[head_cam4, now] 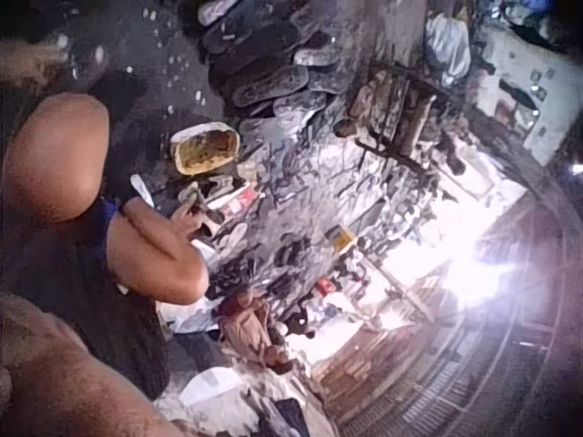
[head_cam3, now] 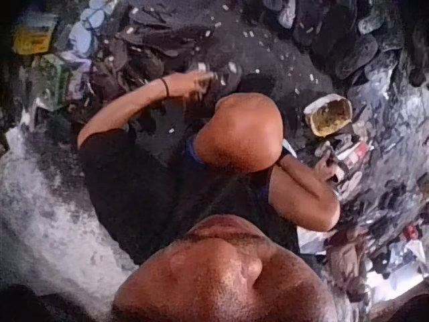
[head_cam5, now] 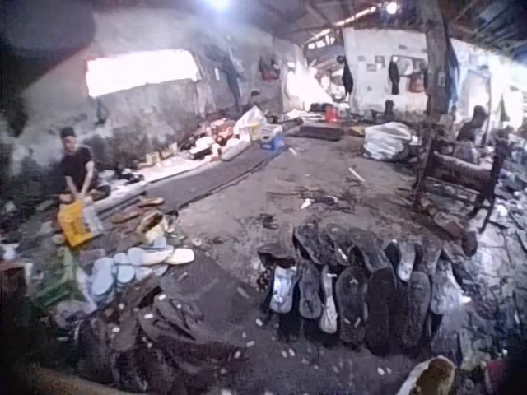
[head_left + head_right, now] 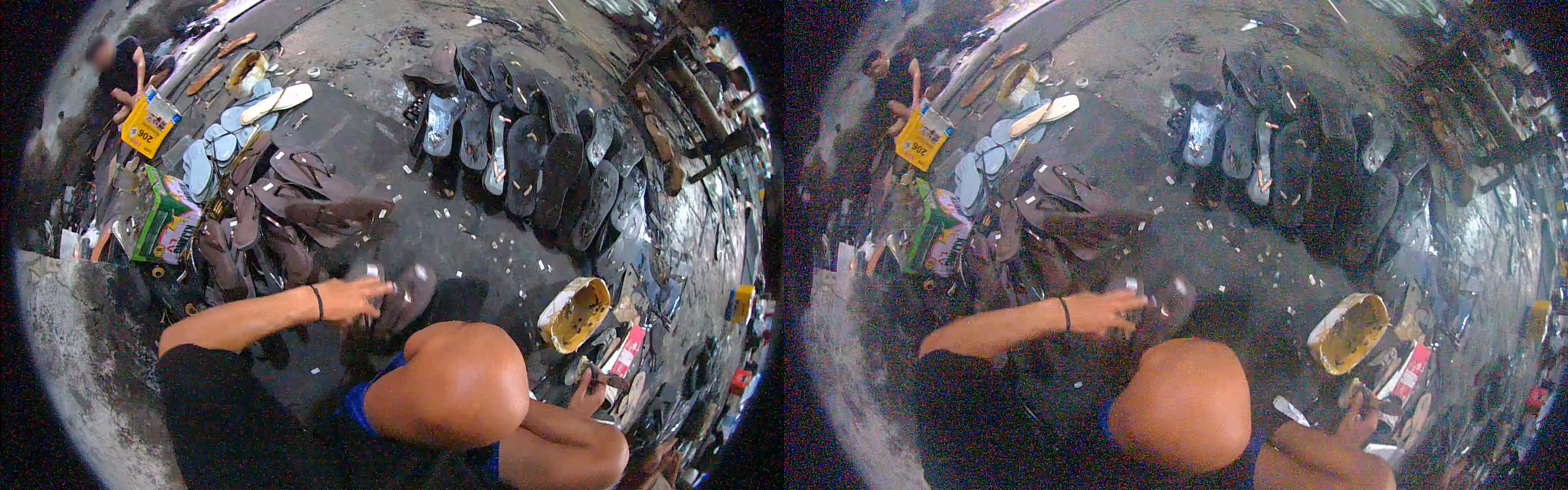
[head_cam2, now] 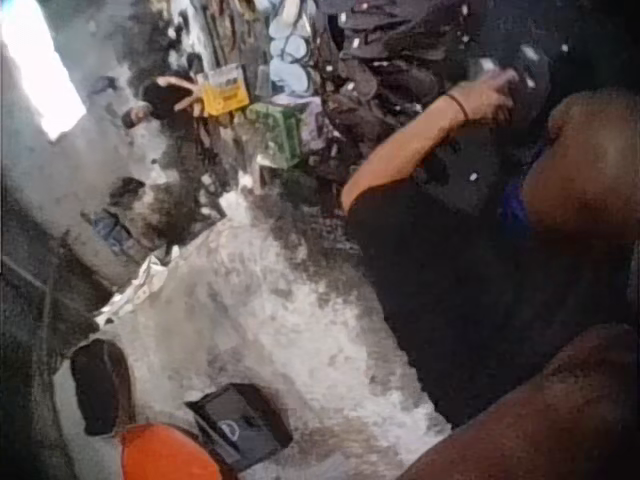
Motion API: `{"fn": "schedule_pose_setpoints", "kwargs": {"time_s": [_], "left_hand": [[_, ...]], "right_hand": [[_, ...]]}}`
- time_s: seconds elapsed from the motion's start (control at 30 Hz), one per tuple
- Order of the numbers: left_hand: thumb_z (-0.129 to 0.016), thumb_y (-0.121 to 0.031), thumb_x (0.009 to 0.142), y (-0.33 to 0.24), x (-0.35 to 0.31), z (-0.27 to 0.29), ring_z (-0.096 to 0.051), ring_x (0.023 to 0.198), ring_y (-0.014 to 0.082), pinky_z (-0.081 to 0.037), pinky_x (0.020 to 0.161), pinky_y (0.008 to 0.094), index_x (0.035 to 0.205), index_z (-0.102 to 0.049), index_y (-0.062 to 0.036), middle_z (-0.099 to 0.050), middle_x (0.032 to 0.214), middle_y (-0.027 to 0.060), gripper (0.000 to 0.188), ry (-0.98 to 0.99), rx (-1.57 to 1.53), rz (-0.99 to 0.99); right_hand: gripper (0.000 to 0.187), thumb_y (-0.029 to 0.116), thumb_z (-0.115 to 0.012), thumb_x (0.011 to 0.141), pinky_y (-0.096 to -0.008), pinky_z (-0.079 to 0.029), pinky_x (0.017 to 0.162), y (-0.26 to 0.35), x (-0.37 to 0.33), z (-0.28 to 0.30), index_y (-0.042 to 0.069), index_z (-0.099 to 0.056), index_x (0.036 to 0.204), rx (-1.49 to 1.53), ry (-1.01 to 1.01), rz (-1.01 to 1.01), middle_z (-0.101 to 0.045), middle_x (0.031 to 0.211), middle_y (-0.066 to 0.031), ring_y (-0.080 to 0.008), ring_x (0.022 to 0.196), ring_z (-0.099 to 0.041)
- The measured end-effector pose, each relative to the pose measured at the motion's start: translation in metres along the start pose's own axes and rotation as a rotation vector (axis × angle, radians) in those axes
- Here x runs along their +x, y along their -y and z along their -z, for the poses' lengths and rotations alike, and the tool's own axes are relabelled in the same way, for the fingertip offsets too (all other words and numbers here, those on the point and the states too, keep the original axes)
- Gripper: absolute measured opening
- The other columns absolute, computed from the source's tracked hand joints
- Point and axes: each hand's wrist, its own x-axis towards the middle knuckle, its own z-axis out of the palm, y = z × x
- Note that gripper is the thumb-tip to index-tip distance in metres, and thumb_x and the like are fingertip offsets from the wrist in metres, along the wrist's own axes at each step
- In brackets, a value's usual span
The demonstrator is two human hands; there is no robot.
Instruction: The person sits on the ground and repeatedly applies a yellowish adhesive from a container onto the soles of black flip-flops using a brush. The person handles multiple flip-flops one at a time, coating the soles and placing them back on the floor.
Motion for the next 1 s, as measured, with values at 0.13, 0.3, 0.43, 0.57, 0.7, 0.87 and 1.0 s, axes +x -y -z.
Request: {"fn": "schedule_pose_setpoints", "kwargs": {"time_s": [0.13,0.3,0.43,0.57,0.7,0.87,1.0], "left_hand": [[-0.063,-0.019,0.085,0.031,0.033,0.041,-0.062,0.118,0.0343,-0.049,0.103,0.0423,0.12,-0.069,-0.0096,-0.067,0.125,0.0149,0.036,-0.404,-0.446,0.257],[-0.063,-0.03,0.087,0.223,0.011,0.07,-0.062,0.11,0.0426,-0.049,0.098,0.05,0.132,-0.056,-0.0024,-0.065,0.122,0.025,0.053,-0.876,0.123,1.003],[-0.064,-0.067,0.081,0.339,-0.003,0.043,-0.055,0.128,0.0407,-0.045,0.106,0.0475,0.14,-0.045,0.0099,-0.051,0.141,0.0306,0.099,-0.634,-0.2,1.612],[-0.072,-0.066,0.068,0.415,-0.04,0.021,-0.054,0.13,0.0391,-0.044,0.107,0.0451,0.13,-0.061,0.0043,-0.053,0.144,0.024,0.094,-0.492,-0.304,1.586],[-0.074,-0.045,0.069,0.421,-0.058,0.048,-0.063,0.11,0.0322,-0.049,0.095,0.0432,0.126,-0.066,-0.0002,-0.069,0.116,0.0176,0.073,-0.862,-0.785,1.373],[-0.076,-0.029,0.083,0.326,-0.016,0.162,-0.061,0.108,0.0284,-0.046,0.098,0.0392,0.122,-0.065,0.0014,-0.067,0.117,0.0152,0.051,-1.413,-0.248,0.756],[-0.079,-0.023,0.087,0.268,-0.046,0.196,-0.06,0.116,0.0267,-0.048,0.102,0.0382,0.139,-0.044,0.0037,-0.059,0.134,0.015,0.068,-1.461,-0.161,0.448]], "right_hand": [[0.033,0.025,-0.066,0.099,-0.0293,-0.051,0.075,-0.009,-0.006,0.012,-0.002,-0.063,0.118,-0.123,-0.176,0.085,-0.069,0.101,-0.0088,-0.0129,0.086,-0.063],[0.031,0.023,-0.069,0.096,-0.0279,-0.05,0.07,-0.047,-0.025,0.023,0.0,-0.065,0.116,-0.003,-0.271,-0.114,-0.067,0.096,-0.0091,-0.0138,0.079,-0.063],[0.029,0.024,-0.069,0.095,-0.0294,-0.051,0.07,-0.014,-0.07,0.037,0.003,-0.067,0.114,-0.143,-0.286,-0.324,-0.068,0.095,-0.0095,-0.0163,0.079,-0.064],[0.027,0.025,-0.07,0.094,-0.031,-0.051,0.07,0.022,-0.091,0.023,0.006,-0.069,0.113,-0.212,-0.162,-0.441,-0.069,0.095,-0.01,-0.0188,0.079,-0.065],[0.025,0.026,-0.07,0.093,-0.0325,-0.052,0.07,0.067,-0.086,0.019,0.009,-0.071,0.111,-0.234,-0.003,-0.41,-0.07,0.095,-0.0104,-0.0213,0.079,-0.066],[0.023,0.028,-0.071,0.092,-0.0345,-0.053,0.07,0.171,-0.061,0.042,0.013,-0.074,0.11,-0.211,0.129,-0.158,-0.072,0.094,-0.0109,-0.0244,0.079,-0.067],[0.022,0.029,-0.071,0.091,-0.036,-0.053,0.07,0.258,-0.019,0.031,0.016,-0.076,0.108,-0.131,0.173,0.126,-0.073,0.094,-0.0114,-0.0269,0.078,-0.069]]}}
